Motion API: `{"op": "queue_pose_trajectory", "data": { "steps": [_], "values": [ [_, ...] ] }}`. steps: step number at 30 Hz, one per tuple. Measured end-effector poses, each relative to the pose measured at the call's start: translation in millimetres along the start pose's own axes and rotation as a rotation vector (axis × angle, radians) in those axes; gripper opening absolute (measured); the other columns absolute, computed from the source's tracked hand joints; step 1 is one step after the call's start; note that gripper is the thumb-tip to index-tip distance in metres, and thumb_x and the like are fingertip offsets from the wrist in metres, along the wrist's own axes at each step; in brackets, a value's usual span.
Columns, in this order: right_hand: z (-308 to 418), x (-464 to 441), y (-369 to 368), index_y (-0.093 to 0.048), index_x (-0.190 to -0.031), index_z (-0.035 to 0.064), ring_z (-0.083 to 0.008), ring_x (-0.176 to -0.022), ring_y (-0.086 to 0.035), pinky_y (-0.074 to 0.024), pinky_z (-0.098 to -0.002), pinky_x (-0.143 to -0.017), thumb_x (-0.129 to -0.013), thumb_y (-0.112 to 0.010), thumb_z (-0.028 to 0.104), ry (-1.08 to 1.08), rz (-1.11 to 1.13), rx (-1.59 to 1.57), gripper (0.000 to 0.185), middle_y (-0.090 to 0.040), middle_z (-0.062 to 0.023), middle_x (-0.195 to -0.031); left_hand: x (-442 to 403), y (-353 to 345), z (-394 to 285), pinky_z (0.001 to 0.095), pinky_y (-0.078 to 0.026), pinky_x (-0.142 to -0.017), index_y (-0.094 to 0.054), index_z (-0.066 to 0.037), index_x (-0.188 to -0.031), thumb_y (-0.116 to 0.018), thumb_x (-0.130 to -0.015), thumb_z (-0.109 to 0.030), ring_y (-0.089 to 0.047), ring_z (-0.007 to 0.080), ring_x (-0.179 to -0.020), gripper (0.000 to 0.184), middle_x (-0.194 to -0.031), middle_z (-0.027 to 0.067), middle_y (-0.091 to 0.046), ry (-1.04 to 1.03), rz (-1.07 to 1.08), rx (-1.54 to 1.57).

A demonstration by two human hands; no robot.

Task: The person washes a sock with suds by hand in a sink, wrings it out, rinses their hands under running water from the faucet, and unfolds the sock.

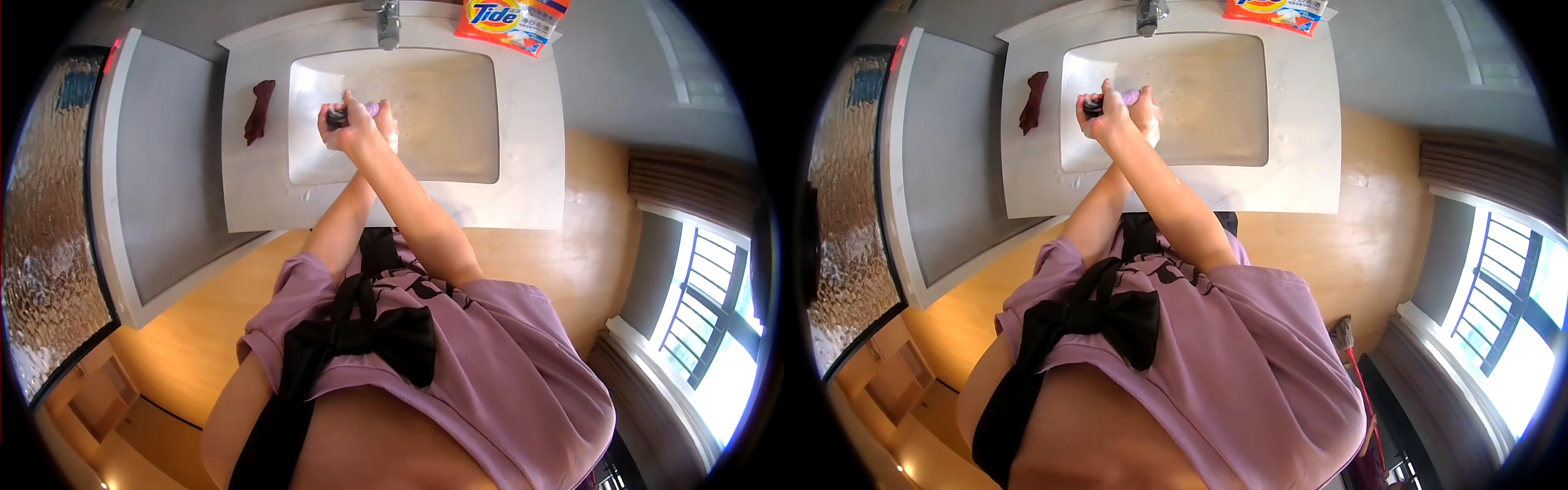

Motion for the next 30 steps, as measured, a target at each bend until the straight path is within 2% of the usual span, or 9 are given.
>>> {"op": "queue_pose_trajectory", "data": {
  "steps": [5,9,12,14,20,24,27,29,30],
  "values": [
    [-13.0,-19.4,-2.5,-0.036,-0.068,0.008,-0.0133,-0.044,-0.031,-0.0275,-0.0243,-0.039,-0.079,-0.054,0.021,0.025,0.009,0.06,0.025,-0.033,-0.0032,-0.055,7.6,-1.8,26.3,0.0265,-0.027,-0.039,-0.036,-0.009,-0.062,-0.051,-0.075,-0.015,-0.033,0.0123,-0.039,0.021,-0.05,0.0012,-0.037,-0.077,0.061,-0.387],
    [-11.6,-27.4,-2.0,-0.034,-0.071,0.0077,-0.0136,-0.043,-0.028,-0.0246,-0.0261,-0.041,-0.079,-0.048,0.014,0.085,-0.036,0.138,0.017,-0.032,-0.0029,-0.056,11.7,-1.8,28.6,0.026,-0.028,-0.037,-0.032,-0.01,-0.056,-0.05,-0.077,-0.017,-0.033,0.0119,-0.038,0.028,-0.046,0.0001,-0.035,-0.043,0.015,-0.377],
    [-7.5,-30.6,1.0,-0.034,-0.071,0.0074,-0.0142,-0.044,-0.028,-0.0245,-0.0275,-0.041,-0.077,-0.044,0.009,0.139,-0.017,0.138,0.012,-0.032,-0.0029,-0.057,2.8,4.1,34.4,0.0262,-0.026,-0.035,-0.033,-0.011,-0.06,-0.05,-0.075,-0.014,-0.03,0.0108,-0.035,0.023,-0.045,-0.0008,-0.032,-0.013,-0.016,-0.498],
    [-6.5,-29.9,-0.6,-0.034,-0.071,0.0073,-0.0144,-0.045,-0.029,-0.0241,-0.0278,-0.041,-0.075,-0.043,0.007,0.172,0.011,0.144,0.01,-0.032,-0.0028,-0.058,1.7,5.8,39.5,0.0241,-0.018,-0.03,-0.031,-0.009,-0.069,-0.054,-0.071,-0.009,-0.027,0.0097,-0.031,0.023,-0.049,0.0011,-0.032,0.001,-0.059,-0.313],
    [0.0,-25.3,-9.0,-0.035,-0.071,0.0077,-0.0146,-0.045,-0.029,-0.024,-0.0278,-0.039,-0.073,-0.042,0.005,0.19,0.046,0.135,0.009,-0.033,-0.0027,-0.058,-6.3,7.7,44.8,0.0242,-0.019,-0.03,-0.033,-0.011,-0.067,-0.054,-0.071,-0.01,-0.03,0.0094,-0.032,0.022,-0.049,0.0002,-0.034,0.006,0.071,-0.416],
    [9.6,-36.9,-7.9,-0.034,-0.07,0.0078,-0.0145,-0.046,-0.035,-0.028,-0.0233,-0.037,-0.075,-0.046,0.009,-0.057,0.078,-0.046,0.013,-0.036,-0.0034,-0.059,18.6,-1.8,11.7,0.0245,-0.022,-0.029,-0.038,-0.01,-0.069,-0.057,-0.073,-0.015,-0.033,0.008,-0.035,0.019,-0.051,-0.0008,-0.038,-0.18,0.177,-0.639],
    [20.3,-19.4,-18.6,-0.033,-0.068,0.0072,-0.015,-0.05,-0.04,-0.0307,-0.0198,-0.035,-0.076,-0.048,0.012,-0.327,0.229,-0.078,0.018,-0.039,-0.005,-0.061,-62.7,18.3,31.8,0.0222,-0.033,-0.041,-0.043,-0.01,-0.073,-0.058,-0.075,-0.021,-0.044,0.0096,-0.053,0.019,-0.065,0.0005,-0.045,-0.274,0.459,-0.099],
    [29.7,14.3,-18.7,-0.031,-0.062,0.0063,-0.0162,-0.055,-0.044,-0.0328,-0.0184,-0.034,-0.077,-0.05,0.015,-0.474,0.25,0.144,0.026,-0.041,-0.0075,-0.06,-56.4,19.2,14.7,0.0227,-0.039,-0.05,-0.045,-0.01,-0.078,-0.061,-0.074,-0.023,-0.049,0.011,-0.064,0.021,-0.076,0.0015,-0.049,-0.135,0.502,-0.319],
    [41.3,12.3,-13.8,-0.037,-0.063,0.0034,-0.0157,-0.055,-0.044,-0.0334,-0.019,-0.035,-0.079,-0.05,0.02,-0.483,0.304,0.287,0.026,-0.041,-0.0069,-0.059,-30.3,13.1,-7.3,0.0239,-0.041,-0.054,-0.045,-0.01,-0.083,-0.063,-0.073,-0.023,-0.05,0.0119,-0.069,0.025,-0.083,0.0022,-0.05,0.037,0.445,-0.72]
  ]
}}
Point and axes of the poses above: each hand's wrist, its own x-axis away from the middle knuckle, its own y-axis out of the back of the hand, z = x × y, the point moved 8 cm from there along -x, towards the middle knuckle
